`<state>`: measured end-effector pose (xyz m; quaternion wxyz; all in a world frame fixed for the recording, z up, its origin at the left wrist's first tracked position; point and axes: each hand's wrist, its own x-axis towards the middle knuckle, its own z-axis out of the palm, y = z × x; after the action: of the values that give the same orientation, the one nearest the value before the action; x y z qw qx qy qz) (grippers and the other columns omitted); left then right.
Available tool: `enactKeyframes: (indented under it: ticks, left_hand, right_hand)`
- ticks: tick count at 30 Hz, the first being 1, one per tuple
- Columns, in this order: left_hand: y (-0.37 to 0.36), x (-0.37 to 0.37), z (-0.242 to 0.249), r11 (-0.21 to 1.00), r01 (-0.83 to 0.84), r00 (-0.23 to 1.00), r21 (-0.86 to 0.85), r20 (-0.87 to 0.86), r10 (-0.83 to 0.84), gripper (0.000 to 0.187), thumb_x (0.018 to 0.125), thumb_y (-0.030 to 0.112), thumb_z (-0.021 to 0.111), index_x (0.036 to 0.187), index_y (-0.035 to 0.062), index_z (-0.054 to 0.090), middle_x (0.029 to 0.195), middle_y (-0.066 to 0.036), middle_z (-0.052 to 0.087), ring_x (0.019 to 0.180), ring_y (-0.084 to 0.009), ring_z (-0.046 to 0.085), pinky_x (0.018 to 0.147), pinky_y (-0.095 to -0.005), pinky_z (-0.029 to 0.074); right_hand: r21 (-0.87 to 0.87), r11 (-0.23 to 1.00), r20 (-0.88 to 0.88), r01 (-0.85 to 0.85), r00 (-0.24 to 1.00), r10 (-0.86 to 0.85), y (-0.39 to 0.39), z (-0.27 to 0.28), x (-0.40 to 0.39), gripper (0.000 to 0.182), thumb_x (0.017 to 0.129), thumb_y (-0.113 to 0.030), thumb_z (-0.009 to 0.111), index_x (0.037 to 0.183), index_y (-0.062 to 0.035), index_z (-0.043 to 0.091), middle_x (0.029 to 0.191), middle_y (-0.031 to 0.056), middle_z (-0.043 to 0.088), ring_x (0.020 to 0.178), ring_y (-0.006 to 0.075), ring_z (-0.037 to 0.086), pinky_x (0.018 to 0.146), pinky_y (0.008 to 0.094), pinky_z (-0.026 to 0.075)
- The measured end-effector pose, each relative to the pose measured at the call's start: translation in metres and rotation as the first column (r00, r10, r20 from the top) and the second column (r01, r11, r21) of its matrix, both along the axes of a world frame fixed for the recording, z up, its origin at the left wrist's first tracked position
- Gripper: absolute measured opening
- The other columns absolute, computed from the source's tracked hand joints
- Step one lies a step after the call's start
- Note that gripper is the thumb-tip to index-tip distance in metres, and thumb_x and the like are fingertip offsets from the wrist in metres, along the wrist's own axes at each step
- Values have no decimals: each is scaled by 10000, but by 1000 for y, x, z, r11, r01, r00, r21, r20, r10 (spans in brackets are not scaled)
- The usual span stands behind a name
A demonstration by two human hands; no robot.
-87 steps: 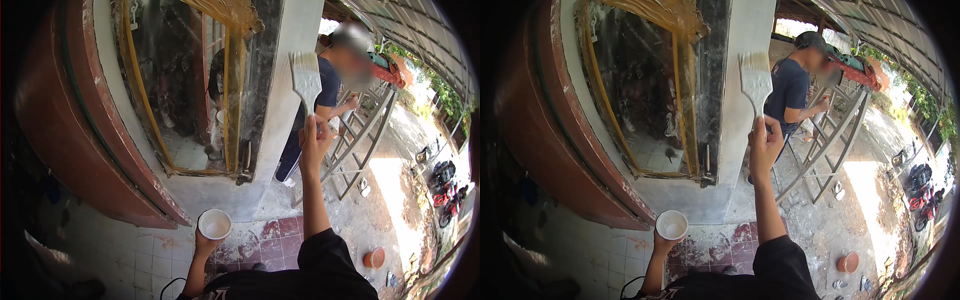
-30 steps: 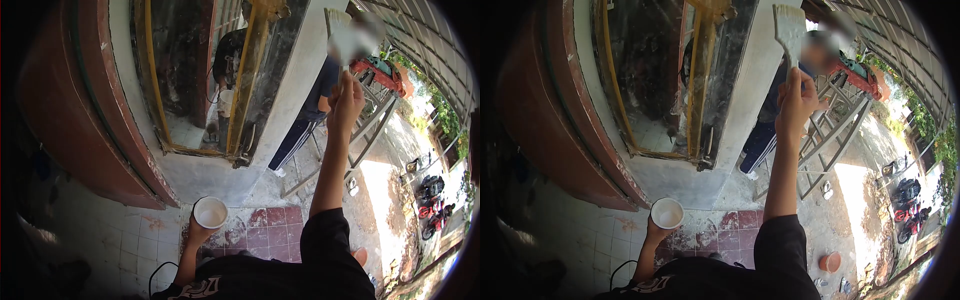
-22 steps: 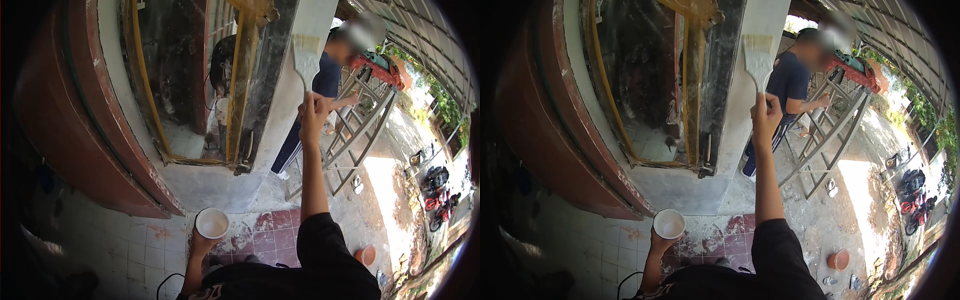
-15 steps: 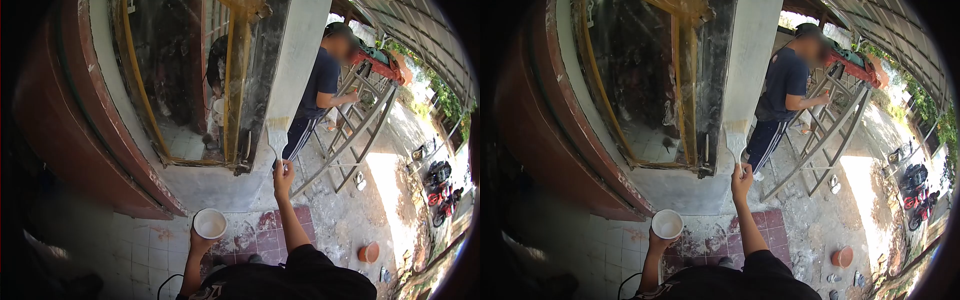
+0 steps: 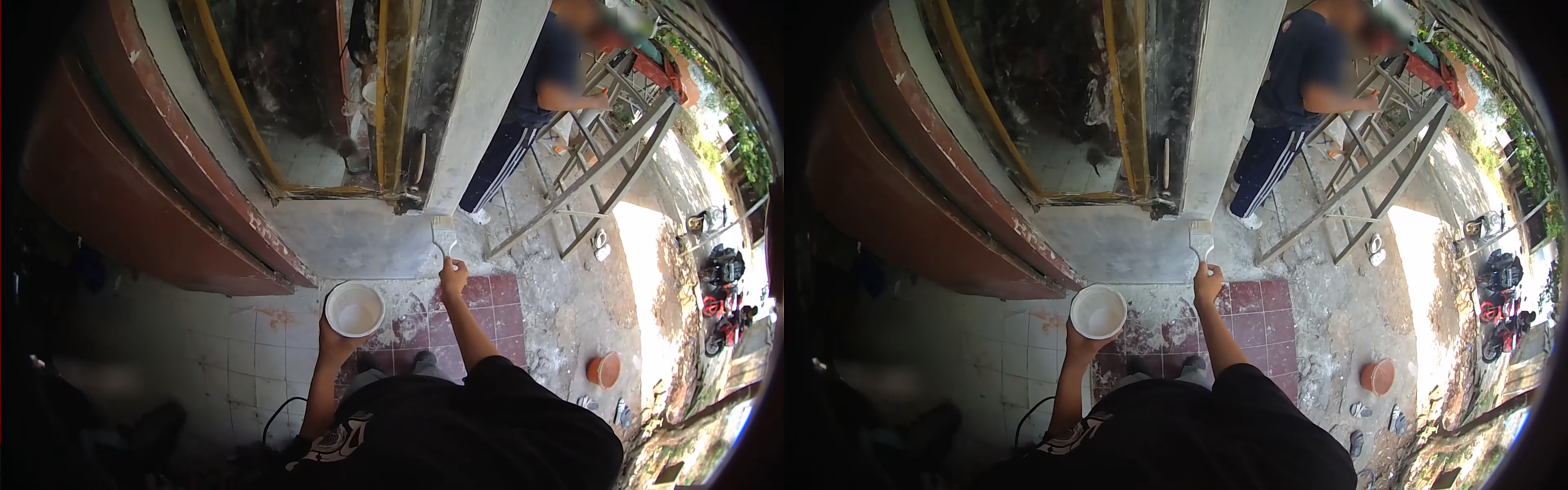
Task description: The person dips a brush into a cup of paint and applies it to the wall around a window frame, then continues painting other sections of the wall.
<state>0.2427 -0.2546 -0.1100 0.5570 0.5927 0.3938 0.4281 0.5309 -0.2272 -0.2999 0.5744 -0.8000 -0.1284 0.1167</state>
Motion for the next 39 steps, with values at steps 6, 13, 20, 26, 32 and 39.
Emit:
enactKeyframes:
  ticks: [6,13,20,26,32,39]
  left_hand:
    - [-4,-13,1,996,-65,997,65,-35,67,710,555,10,826,1175,22,482,1116,-108,576,1032,-202,565,896,-342,457]
    - [-2,-21,-6,990,-99,994,103,-40,103,733,541,15,832,1185,21,482,1110,-105,583,1021,-209,575,891,-347,460]
    - [2,-14,-13,998,-48,998,48,-31,50,729,538,20,826,1180,21,481,1109,-104,582,1020,-207,571,880,-342,461]
    - [3,-13,-21,1000,-12,999,-25,33,13,736,520,27,821,1176,23,486,1085,-101,593,1009,-217,575,881,-348,451]
    - [15,-2,0,990,-43,997,137,68,34,759,503,61,864,1162,36,488,1077,-87,592,988,-199,577,874,-350,469]
    - [21,-3,21,988,-46,997,150,73,36,746,511,97,866,1152,39,488,1090,-100,589,998,-211,572,879,-346,461]
  right_hand:
    - [74,995,-187,-63,979,75,41,68,18,258,813,-259,596,854,-8,549,534,60,521,361,95,401,325,242,273]
    - [358,926,-201,-122,958,204,16,194,1,219,841,-224,609,829,-13,553,503,6,473,382,53,388,341,212,246]
    - [487,853,-126,-189,951,283,-2,270,4,217,863,-250,605,840,-44,543,512,-43,426,397,21,339,357,191,200]
    - [446,831,-121,-334,897,426,-55,302,19,189,871,-253,607,873,-78,536,530,-70,396,415,9,312,366,195,188]
    - [342,845,474,-411,852,223,-36,433,30,254,799,-139,705,953,-48,525,607,-31,549,455,19,440,388,193,278]
    - [360,816,907,-451,375,-193,6,585,66,348,752,-117,678,1068,-70,538,668,44,565,563,123,533,526,283,401]
